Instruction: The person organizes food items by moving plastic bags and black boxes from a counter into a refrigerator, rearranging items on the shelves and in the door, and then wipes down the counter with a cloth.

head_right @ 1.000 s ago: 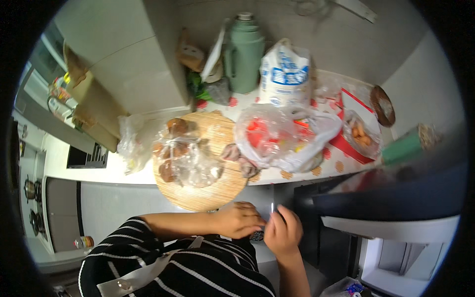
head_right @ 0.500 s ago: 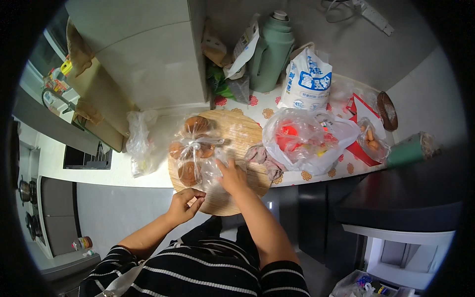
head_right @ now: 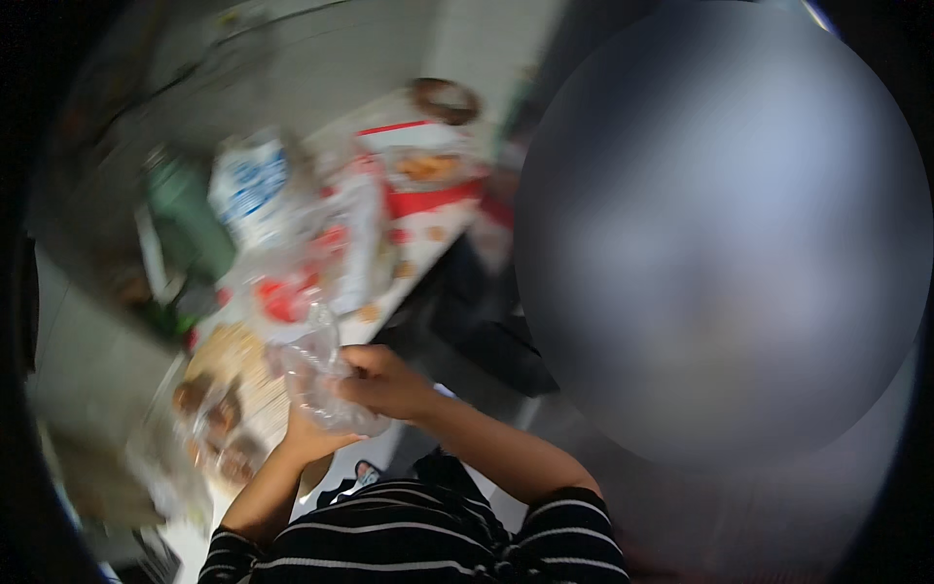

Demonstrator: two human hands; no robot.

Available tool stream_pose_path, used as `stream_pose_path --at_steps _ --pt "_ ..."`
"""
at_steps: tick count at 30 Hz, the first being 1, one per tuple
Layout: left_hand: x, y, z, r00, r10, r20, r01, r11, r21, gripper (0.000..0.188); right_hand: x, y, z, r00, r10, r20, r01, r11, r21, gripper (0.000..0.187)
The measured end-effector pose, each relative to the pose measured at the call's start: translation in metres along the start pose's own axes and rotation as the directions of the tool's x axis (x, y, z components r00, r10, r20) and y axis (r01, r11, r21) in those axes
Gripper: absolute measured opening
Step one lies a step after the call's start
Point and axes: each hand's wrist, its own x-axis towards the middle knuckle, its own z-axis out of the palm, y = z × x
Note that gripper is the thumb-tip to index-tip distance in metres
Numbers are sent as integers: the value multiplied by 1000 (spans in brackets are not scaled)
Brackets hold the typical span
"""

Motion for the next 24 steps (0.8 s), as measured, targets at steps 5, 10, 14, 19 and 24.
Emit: stream_pose_path --at_steps 5,10,14,19,24 --pt "80 -4 109 959 -190 210 271 829 -489 50 -96 -47 -98 866 -213 -452 -49 865 -500 39" --pt "129 -15 196 752 -243 613 642 483 -596 33 -190 -70 -130 588 -560 -584 -461 362 -811 79" --pt "171 -26 262 601 -10 799 207 968 -143 37 -227 -42 -172 779 -470 -415 -181 465 -866 72" --pt "253 14 323 403 241 883 -392 917 -71 65 -270 -22 -202 431 -566 -703 -327 628 -706 34" --pt "279 -6 354 675 427 602 -620 770 148 87 -292 -35 -204 267 -606 -749 -412 631 -657 27"
